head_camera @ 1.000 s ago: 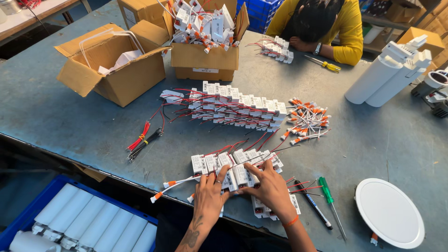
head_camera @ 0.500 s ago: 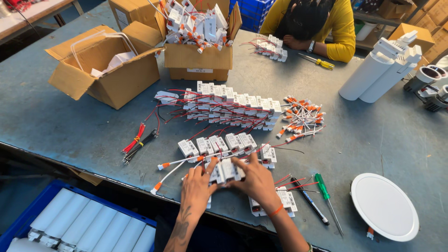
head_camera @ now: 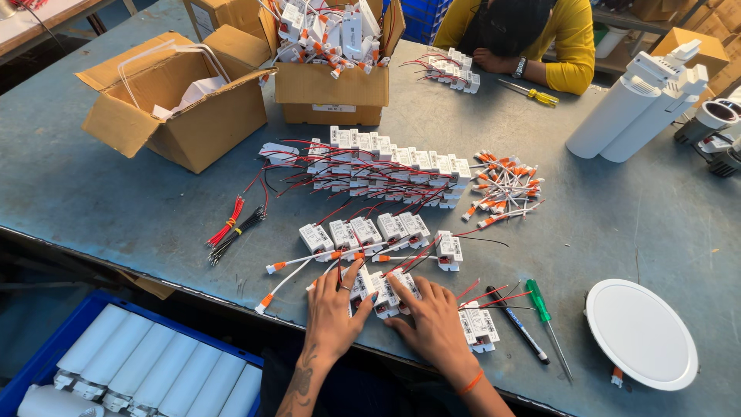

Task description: The person connects wires to small white electronic modules using a screwdriver. They pick up modules and wires, insert the wire ends into the terminals, and tighten the screws to secure the connections.

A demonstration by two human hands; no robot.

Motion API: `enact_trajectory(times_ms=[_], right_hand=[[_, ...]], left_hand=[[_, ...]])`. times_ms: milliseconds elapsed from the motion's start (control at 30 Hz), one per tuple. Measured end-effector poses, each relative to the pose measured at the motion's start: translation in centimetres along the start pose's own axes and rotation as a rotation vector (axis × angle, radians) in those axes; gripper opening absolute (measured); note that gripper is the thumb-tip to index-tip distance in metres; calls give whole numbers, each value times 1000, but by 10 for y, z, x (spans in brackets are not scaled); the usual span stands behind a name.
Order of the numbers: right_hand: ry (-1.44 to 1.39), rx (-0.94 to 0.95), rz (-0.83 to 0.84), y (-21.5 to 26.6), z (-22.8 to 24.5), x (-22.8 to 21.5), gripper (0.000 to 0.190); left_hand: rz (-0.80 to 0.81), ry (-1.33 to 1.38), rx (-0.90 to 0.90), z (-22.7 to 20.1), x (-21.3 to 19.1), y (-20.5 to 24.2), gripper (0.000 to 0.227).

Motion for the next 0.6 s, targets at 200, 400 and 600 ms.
enact_trajectory(times_ms=[200, 400, 600], right_hand=[[49, -41, -158, 9, -19, -1, 59], [-90, 9, -111, -3, -38, -15, 63], [-225, 65, -53, -22, -12, -13, 63]], left_hand=[[-25, 3, -106, 11, 11, 11, 65], [-53, -25, -177, 5, 9, 10, 63], [2, 44, 12, -16, 8, -3, 72]])
Point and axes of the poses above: each hand's wrist, its own y-axis away from the middle knuckle, its own x-axis out of the palm, z = x × y, the point moved 9 cm from there along -y, towards the middle knuckle, and after that the axes turned 8 degrees about x, right-handed, at the moved point
